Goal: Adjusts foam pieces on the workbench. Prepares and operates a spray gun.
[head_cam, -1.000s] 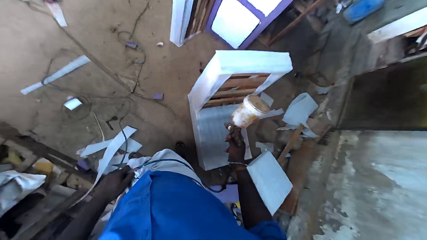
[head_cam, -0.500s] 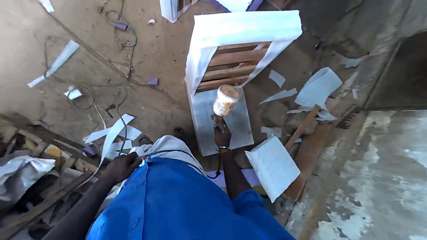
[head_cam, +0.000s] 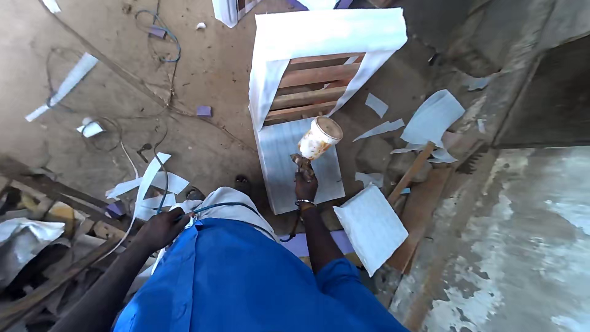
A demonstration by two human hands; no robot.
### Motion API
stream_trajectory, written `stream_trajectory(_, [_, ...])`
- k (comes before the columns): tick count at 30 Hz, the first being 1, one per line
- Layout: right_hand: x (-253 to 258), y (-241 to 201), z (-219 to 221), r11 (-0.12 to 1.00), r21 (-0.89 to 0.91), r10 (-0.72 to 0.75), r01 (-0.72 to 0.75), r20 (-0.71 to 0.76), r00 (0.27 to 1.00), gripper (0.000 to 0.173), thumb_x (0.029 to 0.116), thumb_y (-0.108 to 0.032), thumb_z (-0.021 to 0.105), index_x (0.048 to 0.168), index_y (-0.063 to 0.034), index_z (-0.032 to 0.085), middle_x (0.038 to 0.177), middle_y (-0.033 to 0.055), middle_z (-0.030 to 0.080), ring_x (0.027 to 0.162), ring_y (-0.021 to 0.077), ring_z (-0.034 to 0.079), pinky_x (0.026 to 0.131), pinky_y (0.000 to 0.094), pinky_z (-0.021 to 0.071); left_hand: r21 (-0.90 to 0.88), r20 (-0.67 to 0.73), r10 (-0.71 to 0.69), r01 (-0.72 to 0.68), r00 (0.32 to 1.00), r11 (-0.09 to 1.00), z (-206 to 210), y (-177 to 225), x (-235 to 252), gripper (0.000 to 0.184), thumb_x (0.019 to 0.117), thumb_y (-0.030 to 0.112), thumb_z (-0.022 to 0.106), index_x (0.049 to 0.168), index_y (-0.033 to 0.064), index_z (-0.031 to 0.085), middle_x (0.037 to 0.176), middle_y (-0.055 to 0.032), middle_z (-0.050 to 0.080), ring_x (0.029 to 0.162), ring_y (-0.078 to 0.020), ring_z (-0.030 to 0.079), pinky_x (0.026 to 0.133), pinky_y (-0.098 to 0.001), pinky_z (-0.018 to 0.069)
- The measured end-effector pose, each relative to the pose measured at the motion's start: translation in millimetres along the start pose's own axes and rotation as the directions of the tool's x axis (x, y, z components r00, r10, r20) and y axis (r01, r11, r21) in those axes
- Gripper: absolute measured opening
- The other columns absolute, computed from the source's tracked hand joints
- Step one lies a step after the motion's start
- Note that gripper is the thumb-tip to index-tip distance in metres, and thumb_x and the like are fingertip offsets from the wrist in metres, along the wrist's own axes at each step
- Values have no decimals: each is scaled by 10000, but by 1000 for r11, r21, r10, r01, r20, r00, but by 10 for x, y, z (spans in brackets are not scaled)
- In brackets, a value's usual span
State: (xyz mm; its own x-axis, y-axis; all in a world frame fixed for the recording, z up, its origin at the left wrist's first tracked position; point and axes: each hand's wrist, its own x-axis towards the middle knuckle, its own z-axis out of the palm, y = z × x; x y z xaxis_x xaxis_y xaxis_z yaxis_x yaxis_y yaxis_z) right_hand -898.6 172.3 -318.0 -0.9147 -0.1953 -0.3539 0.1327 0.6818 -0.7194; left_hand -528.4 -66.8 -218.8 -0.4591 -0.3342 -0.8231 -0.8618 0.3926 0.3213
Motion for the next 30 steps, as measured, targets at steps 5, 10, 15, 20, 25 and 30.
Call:
stream_trajectory(5, [76, 5, -47, 999, 5, 39, -39, -50, 998, 509, 934, -291, 751, 1373, -69, 620, 1063, 162, 738, 866, 274, 726, 843, 510, 591, 24, 0, 7, -7, 1000, 1000, -28, 77, 11, 465, 1066, 507, 468, 1090, 90, 673, 871, -153, 685, 863, -351, 685, 799, -608, 533])
stream_trajectory(10, [123, 4, -152, 996, -36, 72, -76, -95, 993, 496, 951, -313, 726, 1370, -72, 619, 1059, 173, 736, 906, 303, 721, 863, 545, 570, 37, -33, 46, -44, 998, 998, 4, 95, 39, 468, 1062, 526, 459, 1022, 107, 662, 791, -111, 656, 783, -312, 668, 735, -575, 531])
stream_trajectory(15, [182, -10, -225, 994, 29, 109, -106, -141, 984, 482, 950, -311, 734, 1345, -58, 626, 1034, 179, 728, 823, 299, 712, 793, 533, 586, 52, -27, 43, -41, 999, 998, -20, 145, 57, 456, 1068, 510, 456, 1031, 104, 661, 795, -116, 661, 788, -316, 674, 735, -578, 536])
stream_trajectory(20, [247, 12, -273, 993, 61, 108, -98, -201, 974, 460, 947, -299, 739, 1322, -54, 634, 971, 160, 733, 773, 278, 709, 745, 505, 591, 72, -51, 44, -41, 998, 997, -22, 170, 70, 458, 1066, 518, 456, 1045, 110, 663, 803, -113, 664, 792, -314, 673, 739, -577, 532])
stream_trajectory(25, [308, 22, -356, 993, 54, 111, -101, -237, 965, 461, 949, -316, 731, 1334, -82, 632, 953, 144, 734, 775, 269, 706, 728, 501, 588, 79, -47, 41, -37, 998, 996, -23, 210, 63, 472, 1062, 535, 446, 1066, 115, 661, 796, -113, 665, 783, -313, 676, 740, -575, 537])
stream_trajectory(30, [380, 18, -465, 990, 73, 133, -118, -261, 956, 483, 958, -299, 719, 1361, -60, 602, 1007, 170, 726, 804, 284, 712, 750, 506, 595, 74, -60, 60, -56, 996, 996, -5, 210, 67, 474, 1063, 522, 458, 1088, 96, 664, 815, -131, 676, 786, -334, 683, 733, -595, 542])
